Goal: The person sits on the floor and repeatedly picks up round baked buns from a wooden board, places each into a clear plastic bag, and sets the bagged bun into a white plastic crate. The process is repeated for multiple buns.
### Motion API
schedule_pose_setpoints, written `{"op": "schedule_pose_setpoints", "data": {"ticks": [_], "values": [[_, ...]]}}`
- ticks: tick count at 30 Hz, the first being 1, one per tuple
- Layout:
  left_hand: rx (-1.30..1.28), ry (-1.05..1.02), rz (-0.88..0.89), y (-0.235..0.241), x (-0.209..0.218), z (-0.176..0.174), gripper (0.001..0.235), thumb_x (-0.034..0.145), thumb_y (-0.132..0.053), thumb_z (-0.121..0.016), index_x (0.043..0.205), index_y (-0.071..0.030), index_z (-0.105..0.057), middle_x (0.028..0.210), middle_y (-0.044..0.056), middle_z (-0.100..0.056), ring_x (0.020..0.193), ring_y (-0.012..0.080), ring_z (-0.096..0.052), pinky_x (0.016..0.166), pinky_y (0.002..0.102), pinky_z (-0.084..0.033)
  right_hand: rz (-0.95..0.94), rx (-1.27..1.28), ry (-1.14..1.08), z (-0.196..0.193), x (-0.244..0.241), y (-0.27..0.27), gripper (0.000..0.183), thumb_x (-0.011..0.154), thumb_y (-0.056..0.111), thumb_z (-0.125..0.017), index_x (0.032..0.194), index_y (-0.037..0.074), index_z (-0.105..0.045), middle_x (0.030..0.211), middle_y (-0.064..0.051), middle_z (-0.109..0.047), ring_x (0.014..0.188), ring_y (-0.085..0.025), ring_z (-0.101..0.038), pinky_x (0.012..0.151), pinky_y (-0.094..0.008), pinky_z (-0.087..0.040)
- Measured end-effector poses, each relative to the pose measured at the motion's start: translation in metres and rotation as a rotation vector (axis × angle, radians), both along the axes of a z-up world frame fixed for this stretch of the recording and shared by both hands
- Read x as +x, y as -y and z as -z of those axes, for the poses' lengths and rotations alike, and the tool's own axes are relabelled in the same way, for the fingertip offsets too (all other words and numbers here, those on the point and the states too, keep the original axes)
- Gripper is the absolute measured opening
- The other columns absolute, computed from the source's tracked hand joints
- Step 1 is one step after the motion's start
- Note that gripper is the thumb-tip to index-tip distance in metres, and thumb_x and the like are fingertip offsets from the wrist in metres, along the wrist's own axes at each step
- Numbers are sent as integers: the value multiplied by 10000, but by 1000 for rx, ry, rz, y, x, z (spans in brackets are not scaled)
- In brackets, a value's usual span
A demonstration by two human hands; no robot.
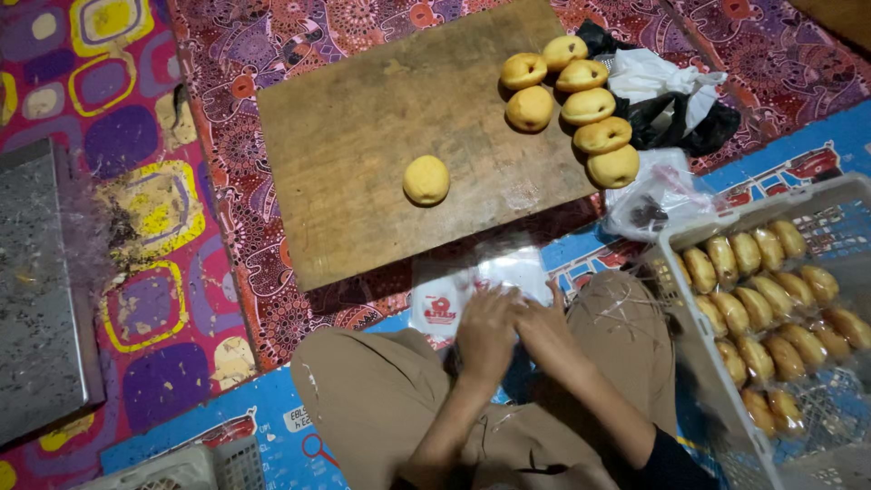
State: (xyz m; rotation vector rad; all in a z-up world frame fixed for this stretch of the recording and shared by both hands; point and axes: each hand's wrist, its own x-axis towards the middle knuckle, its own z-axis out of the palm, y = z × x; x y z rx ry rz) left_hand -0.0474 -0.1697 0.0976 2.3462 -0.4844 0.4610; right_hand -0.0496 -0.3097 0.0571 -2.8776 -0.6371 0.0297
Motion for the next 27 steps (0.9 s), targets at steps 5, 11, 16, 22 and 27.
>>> {"op": "schedule_pose_setpoints", "data": {"ticks": [5,11,16,22,27], "values": [[-163,37,277,21,-11,-1,311,977,-58,-649,1281,-59,-716,1411,143,-657,1446,351,-514,1221,574,-347,77,140,375,-13,16,1,546,948,356,-527,1488,284,-490,1630,-160,-282,1504,-273,-266,1137,-683,-167],[-281,92,251,5,-13,-14,295,1039,-245,-629,1318,-158,-666,1564,178,-533,1524,376,-435,1265,545,-348,56,528,170,-40,29,10,783,986,367,-543,1631,91,-196,1699,-118,-230,1581,-312,-183,1212,-634,-195],[-1675,-470,329,-21,44,3,619,923,-471,-622,1458,-205,-460,1520,160,-461,1368,344,-458,1067,523,-401,-83,535,41,-26,18,-30,631,972,335,-617,1549,178,-414,1487,-87,-398,1564,-363,-252,1193,-566,-239],[-2187,-383,-64,-119,92,47,230,1070,-266,-683,1245,-126,-629,1126,120,-697,918,173,-602,765,323,-481,486,704,-45,-19,170,-12,390,843,335,-783,1109,54,-728,988,-123,-782,938,-223,-778,821,-343,-586],[-2218,-283,-354,-164,75,34,351,912,-363,-723,1202,-187,-633,1216,75,-698,1222,269,-651,1033,488,-528,743,149,431,-17,309,19,973,693,628,-852,1361,9,-510,1138,-297,-561,1009,-468,-538,784,-584,-450]]}}
